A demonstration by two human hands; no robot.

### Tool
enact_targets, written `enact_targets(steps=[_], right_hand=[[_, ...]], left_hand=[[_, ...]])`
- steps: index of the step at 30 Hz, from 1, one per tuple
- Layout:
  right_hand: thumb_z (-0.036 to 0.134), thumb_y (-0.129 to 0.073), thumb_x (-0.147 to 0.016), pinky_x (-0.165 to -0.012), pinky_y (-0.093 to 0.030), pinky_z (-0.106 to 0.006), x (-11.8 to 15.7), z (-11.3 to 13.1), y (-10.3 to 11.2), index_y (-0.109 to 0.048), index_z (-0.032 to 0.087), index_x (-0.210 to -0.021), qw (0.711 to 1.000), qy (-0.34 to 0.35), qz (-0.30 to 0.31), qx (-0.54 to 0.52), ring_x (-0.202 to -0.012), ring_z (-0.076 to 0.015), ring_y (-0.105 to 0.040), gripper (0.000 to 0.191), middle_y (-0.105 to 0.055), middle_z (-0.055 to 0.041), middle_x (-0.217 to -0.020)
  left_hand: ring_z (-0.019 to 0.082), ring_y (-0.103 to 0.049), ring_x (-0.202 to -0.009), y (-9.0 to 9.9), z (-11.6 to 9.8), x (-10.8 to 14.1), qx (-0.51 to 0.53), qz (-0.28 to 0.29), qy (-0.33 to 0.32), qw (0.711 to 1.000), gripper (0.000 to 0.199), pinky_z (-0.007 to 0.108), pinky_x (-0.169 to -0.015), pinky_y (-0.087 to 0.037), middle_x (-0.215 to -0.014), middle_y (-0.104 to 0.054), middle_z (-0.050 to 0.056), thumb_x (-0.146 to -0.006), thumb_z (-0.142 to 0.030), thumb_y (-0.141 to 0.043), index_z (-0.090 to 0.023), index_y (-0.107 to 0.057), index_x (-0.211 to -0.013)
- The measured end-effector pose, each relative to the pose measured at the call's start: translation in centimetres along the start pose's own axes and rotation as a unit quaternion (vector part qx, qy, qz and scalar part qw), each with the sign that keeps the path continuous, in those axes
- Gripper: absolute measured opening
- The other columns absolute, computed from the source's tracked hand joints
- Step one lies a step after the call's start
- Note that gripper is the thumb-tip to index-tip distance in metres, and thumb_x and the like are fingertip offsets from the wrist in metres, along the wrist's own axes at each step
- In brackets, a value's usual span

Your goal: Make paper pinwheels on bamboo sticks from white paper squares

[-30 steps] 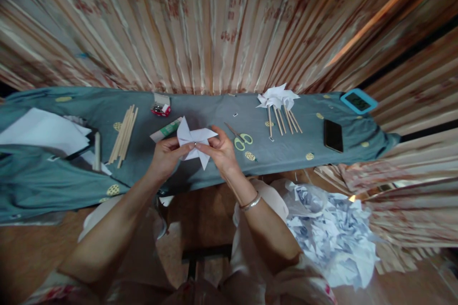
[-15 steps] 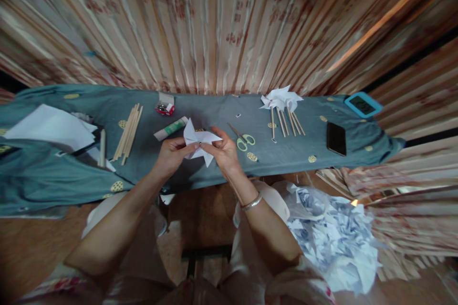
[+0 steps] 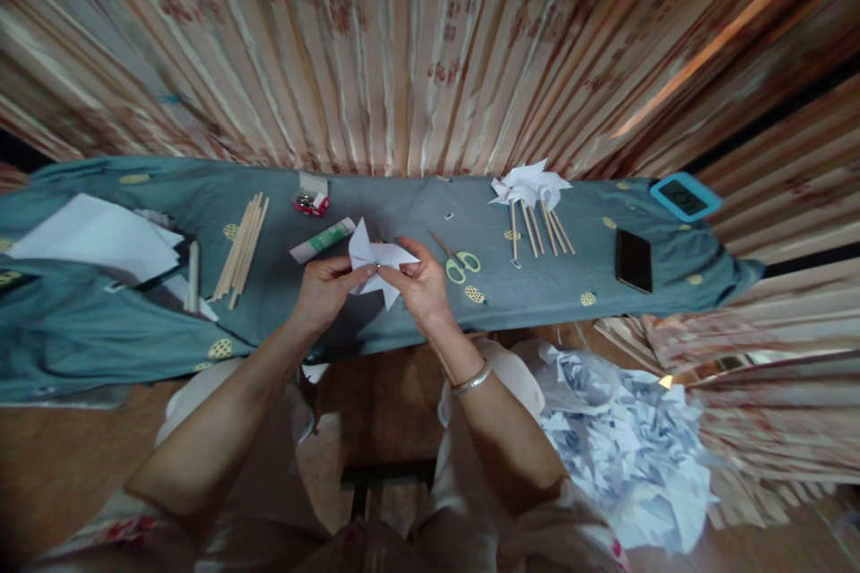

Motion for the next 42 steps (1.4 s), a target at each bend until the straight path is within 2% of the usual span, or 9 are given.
enact_targets(steps=[5, 12, 18, 24, 30, 37, 42], right_hand=[[0.033, -0.085, -0.05, -0.056, -0.049, -0.024, -0.11, -0.29, 0.0, -0.058, 0.018, -0.115, 1.0, 0.009, 0.0, 0.001, -0.054, -0.0117, -0.062, 0.072, -0.067, 0.0085, -0.058], [0.034, -0.087, -0.047, -0.062, -0.054, -0.027, -0.02, -0.1, -0.1, -0.057, 0.02, -0.114, 1.0, -0.005, -0.002, -0.004, -0.06, -0.0145, -0.066, 0.075, -0.071, 0.0062, -0.065], [0.03, -0.088, -0.045, -0.068, -0.058, -0.031, 0.18, 0.22, -0.22, -0.056, 0.019, -0.109, 0.999, -0.02, 0.007, -0.029, -0.066, -0.0167, -0.069, 0.072, -0.073, 0.0037, -0.071], [0.03, -0.086, -0.051, -0.073, -0.058, -0.036, 0.01, -0.12, 0.02, -0.055, 0.021, -0.107, 0.999, -0.007, 0.025, -0.022, -0.068, -0.0181, -0.069, 0.065, -0.073, 0.001, -0.076], [0.032, -0.087, -0.05, -0.073, -0.059, -0.034, -0.09, -0.25, 0.05, -0.054, 0.02, -0.106, 0.999, -0.005, 0.03, -0.023, -0.068, -0.0158, -0.068, 0.066, -0.074, 0.0015, -0.077], [0.024, -0.085, -0.048, -0.07, -0.057, -0.031, 0.1, 0.1, -0.29, -0.055, 0.018, -0.101, 0.998, -0.019, 0.012, -0.051, -0.064, -0.0145, -0.067, 0.061, -0.073, 0.0032, -0.071], [0.029, -0.086, -0.047, -0.07, -0.056, -0.031, -0.02, -0.1, -0.23, -0.056, 0.019, -0.099, 0.999, -0.009, 0.014, -0.039, -0.065, -0.0152, -0.067, 0.061, -0.073, 0.0042, -0.071]], left_hand=[[0.011, -0.05, -0.054, -0.12, -0.15, 0.06, 0.019, -0.008, 0.005, 1.0, 0.034, 0.023, -0.053, -0.039, -0.059, -0.068, 0.0, -0.05, -0.043, -0.087, -0.015, -0.078, -0.066], [0.012, -0.054, -0.057, 0.12, 0.35, -0.14, 0.018, 0.004, -0.012, 1.0, 0.033, 0.024, -0.058, -0.042, -0.063, -0.069, 0.0, -0.053, -0.042, -0.086, -0.015, -0.078, -0.069], [0.014, -0.056, -0.061, 0.02, -0.05, -0.07, 0.02, 0.016, -0.008, 1.0, 0.037, 0.026, -0.061, -0.044, -0.067, -0.07, 0.001, -0.052, -0.044, -0.085, -0.015, -0.079, -0.075], [0.012, -0.05, -0.056, 0.12, -0.15, -0.12, 0.005, 0.022, -0.019, 1.0, 0.03, 0.024, -0.056, -0.039, -0.057, -0.063, -0.001, -0.054, -0.041, -0.084, -0.014, -0.076, -0.064], [0.011, -0.048, -0.055, 0.26, 0.15, -0.23, -0.008, 0.024, -0.031, 0.999, 0.029, 0.023, -0.054, -0.038, -0.055, -0.059, -0.002, -0.056, -0.041, -0.083, -0.014, -0.073, -0.061], [0.011, -0.047, -0.056, 0.15, 0.06, -0.21, -0.014, 0.023, -0.035, 0.999, 0.03, 0.023, -0.055, -0.037, -0.057, -0.06, -0.002, -0.057, -0.042, -0.082, -0.014, -0.074, -0.063], [0.01, -0.045, -0.054, 0.09, -0.18, -0.11, -0.024, 0.021, -0.032, 0.999, 0.031, 0.023, -0.053, -0.034, -0.053, -0.057, -0.003, -0.056, -0.043, -0.083, -0.014, -0.073, -0.061]])
Point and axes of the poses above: each hand's wrist, its own x-axis away from the middle knuckle, its own y-axis out of the back of the hand, z = x × y, the point moved 2 cm from there along -x, towards the middle knuckle
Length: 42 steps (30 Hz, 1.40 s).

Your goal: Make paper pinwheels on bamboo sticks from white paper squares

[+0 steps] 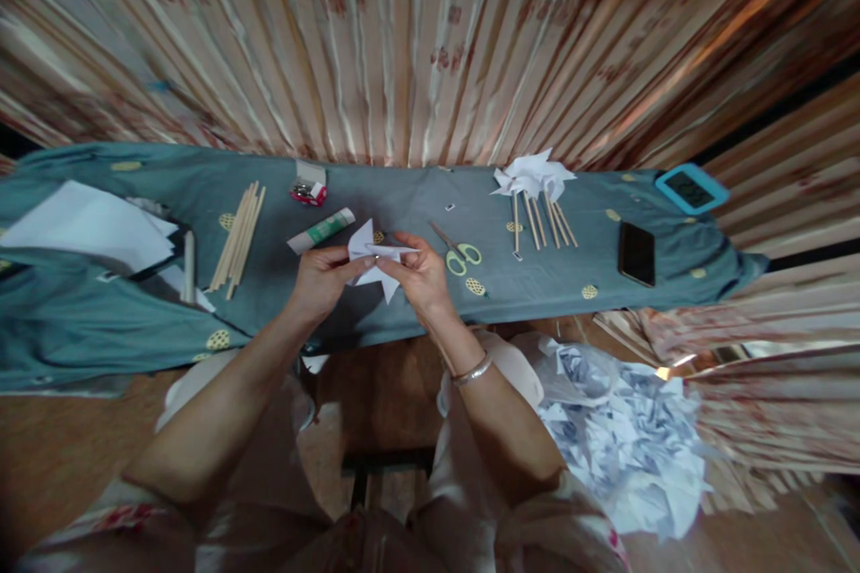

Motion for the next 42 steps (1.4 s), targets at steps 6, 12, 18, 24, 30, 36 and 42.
enact_targets(steps=[6, 12, 18, 24, 30, 36, 42], right_hand=[[0.034, -0.087, -0.047, -0.069, -0.056, -0.031, -0.1, -0.4, 0.2, -0.058, 0.022, -0.097, 1.0, 0.015, 0.0, 0.015, -0.066, -0.0162, -0.068, 0.059, -0.072, 0.0051, -0.071], [0.035, -0.087, -0.048, -0.069, -0.056, -0.031, -0.2, -0.3, 0.2, -0.058, 0.021, -0.099, 0.999, 0.022, -0.002, 0.028, -0.068, -0.0158, -0.066, 0.06, -0.068, 0.0066, -0.067], [0.033, -0.088, -0.047, -0.072, -0.057, -0.032, -0.2, -0.2, 0.1, -0.059, 0.022, -0.095, 1.0, 0.023, -0.005, 0.013, -0.068, -0.016, -0.068, 0.058, -0.072, 0.0058, -0.07], [0.035, -0.088, -0.047, -0.068, -0.056, -0.032, -0.2, -0.1, 0.2, -0.059, 0.021, -0.099, 0.999, 0.017, -0.013, 0.036, -0.062, -0.0162, -0.067, 0.061, -0.072, 0.0061, -0.067], [0.037, -0.087, -0.047, -0.073, -0.056, -0.031, 0.0, -0.2, -0.1, -0.058, 0.022, -0.099, 0.999, 0.03, 0.008, 0.037, -0.071, -0.0169, -0.069, 0.061, -0.072, 0.0045, -0.073], [0.036, -0.087, -0.048, -0.07, -0.056, -0.031, 0.0, -0.4, -0.5, -0.06, 0.022, -0.096, 0.999, 0.017, 0.022, 0.026, -0.068, -0.0169, -0.068, 0.057, -0.073, 0.0043, -0.072], [0.038, -0.088, -0.047, -0.072, -0.057, -0.032, 0.2, -0.5, -0.7, -0.061, 0.022, -0.093, 0.999, 0.0, 0.037, 0.024, -0.071, -0.0177, -0.07, 0.056, -0.075, 0.0023, -0.076]], left_hand=[[0.011, -0.046, -0.055, -0.2, -0.2, 0.0, 0.006, -0.007, 0.012, 1.0, 0.034, 0.024, -0.054, -0.038, -0.055, -0.06, -0.003, -0.051, -0.046, -0.084, -0.015, -0.075, -0.064], [0.013, -0.05, -0.058, -0.2, 0.2, -0.1, 0.018, -0.016, 0.018, 1.0, 0.033, 0.025, -0.058, -0.04, -0.06, -0.064, -0.002, -0.053, -0.044, -0.082, -0.015, -0.076, -0.068], [0.012, -0.053, -0.059, -0.1, 0.5, -0.1, 0.041, -0.013, 0.02, 0.999, 0.027, 0.025, -0.059, -0.041, -0.063, -0.067, -0.001, -0.055, -0.036, -0.082, -0.014, -0.076, -0.07], [0.013, -0.053, -0.058, 0.1, 0.4, -0.1, 0.05, -0.022, 0.032, 0.998, 0.028, 0.025, -0.058, -0.041, -0.061, -0.066, 0.0, -0.052, -0.036, -0.083, -0.014, -0.074, -0.066], [0.013, -0.054, -0.058, 0.4, 0.8, -0.1, 0.052, -0.015, 0.034, 0.998, 0.031, 0.025, -0.058, -0.042, -0.061, -0.065, 0.0, -0.052, -0.039, -0.085, -0.014, -0.073, -0.066], [0.013, -0.055, -0.058, 0.7, 0.8, 0.1, 0.056, -0.004, 0.037, 0.998, 0.032, 0.025, -0.058, -0.044, -0.06, -0.066, 0.0, -0.052, -0.04, -0.087, -0.014, -0.073, -0.064], [0.013, -0.057, -0.06, 1.1, 0.6, 0.5, 0.065, 0.007, 0.056, 0.996, 0.039, 0.025, -0.061, -0.046, -0.067, -0.071, 0.001, -0.049, -0.043, -0.089, -0.015, -0.077, -0.073]])
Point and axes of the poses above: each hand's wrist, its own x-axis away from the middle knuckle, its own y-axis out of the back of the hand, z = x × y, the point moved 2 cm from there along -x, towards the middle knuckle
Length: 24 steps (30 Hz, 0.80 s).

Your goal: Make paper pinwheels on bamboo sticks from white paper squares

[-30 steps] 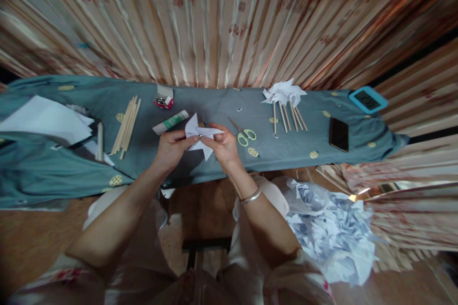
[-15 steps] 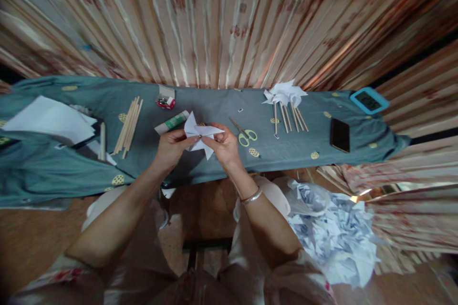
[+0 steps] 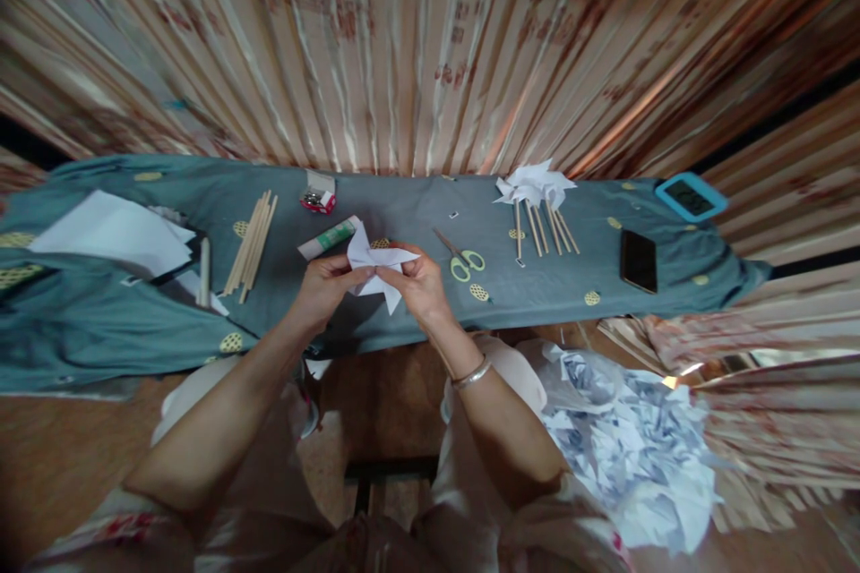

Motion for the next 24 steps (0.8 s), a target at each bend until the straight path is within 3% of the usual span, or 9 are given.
enact_targets(steps=[7, 24], right_hand=[[0.038, -0.088, -0.048, -0.071, -0.056, -0.031, 0.1, -0.2, -0.7, -0.06, 0.022, -0.094, 1.0, 0.002, 0.0, -0.002, -0.07, -0.0167, -0.07, 0.056, -0.075, 0.0033, -0.077], [0.032, -0.09, -0.048, -0.065, -0.054, -0.027, -0.4, -1.7, -2.0, -0.067, 0.019, -0.093, 0.997, -0.042, 0.06, -0.027, -0.062, -0.0143, -0.068, 0.052, -0.076, 0.0019, -0.076]], left_hand=[[0.012, -0.054, -0.055, 0.5, 0.0, 0.0, 0.006, -0.033, 0.002, 0.999, 0.041, 0.024, -0.057, -0.044, -0.061, -0.069, 0.001, -0.045, -0.044, -0.089, -0.014, -0.076, -0.068], [0.011, -0.053, -0.055, 2.2, -0.3, 0.7, 0.024, -0.031, 0.027, 0.999, 0.042, 0.025, -0.057, -0.044, -0.061, -0.068, 0.0, -0.04, -0.042, -0.089, -0.012, -0.076, -0.067]])
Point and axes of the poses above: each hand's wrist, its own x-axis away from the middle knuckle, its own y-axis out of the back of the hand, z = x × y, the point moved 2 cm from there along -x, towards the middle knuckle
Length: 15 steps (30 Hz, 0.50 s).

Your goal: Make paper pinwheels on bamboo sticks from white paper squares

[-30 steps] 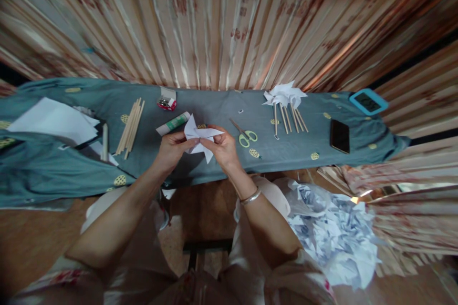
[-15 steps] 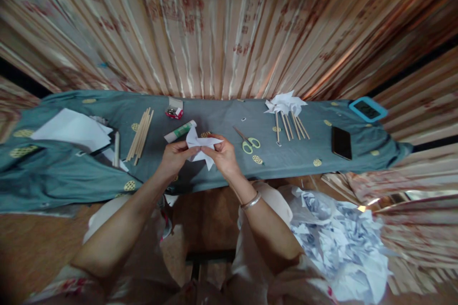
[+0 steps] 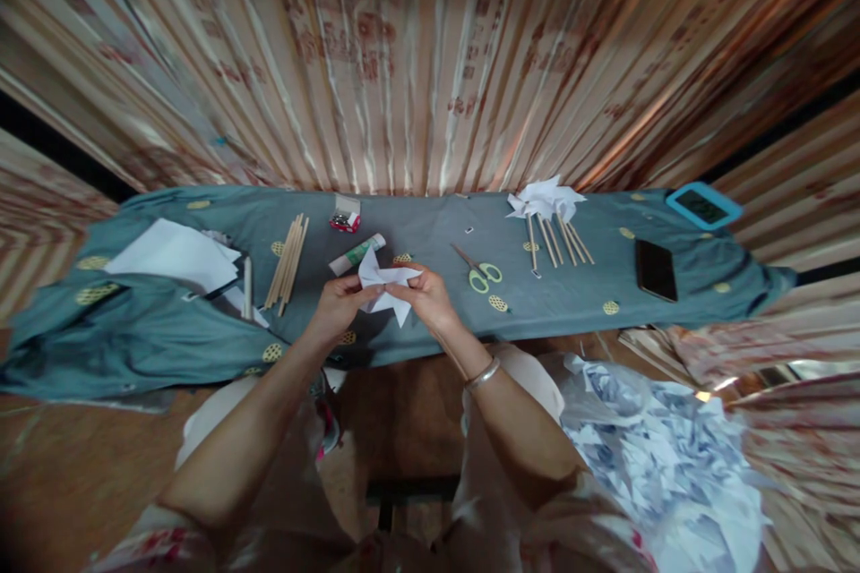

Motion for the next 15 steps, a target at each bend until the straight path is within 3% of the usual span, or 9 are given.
enact_targets(steps=[5, 15], right_hand=[[0.033, -0.09, -0.048, -0.055, -0.049, -0.024, -0.2, -0.1, -0.5, -0.07, 0.018, -0.084, 1.0, 0.005, 0.016, 0.007, -0.053, -0.0118, -0.063, 0.044, -0.073, 0.0034, -0.065], [0.033, -0.088, -0.051, -0.061, -0.051, -0.025, -0.6, -0.7, -1.7, -0.072, 0.018, -0.078, 0.999, 0.006, 0.049, 0.022, -0.06, -0.0129, -0.064, 0.035, -0.074, 0.0013, -0.069]], left_hand=[[0.011, -0.052, -0.053, 0.7, 0.2, 0.0, -0.005, -0.012, -0.007, 1.0, 0.04, 0.024, -0.054, -0.042, -0.059, -0.067, 0.0, -0.041, -0.04, -0.088, -0.012, -0.076, -0.066], [0.013, -0.056, -0.056, 2.4, 0.2, 0.0, -0.021, -0.011, -0.007, 1.0, 0.041, 0.026, -0.058, -0.046, -0.061, -0.07, 0.001, -0.039, -0.041, -0.089, -0.014, -0.076, -0.067]])
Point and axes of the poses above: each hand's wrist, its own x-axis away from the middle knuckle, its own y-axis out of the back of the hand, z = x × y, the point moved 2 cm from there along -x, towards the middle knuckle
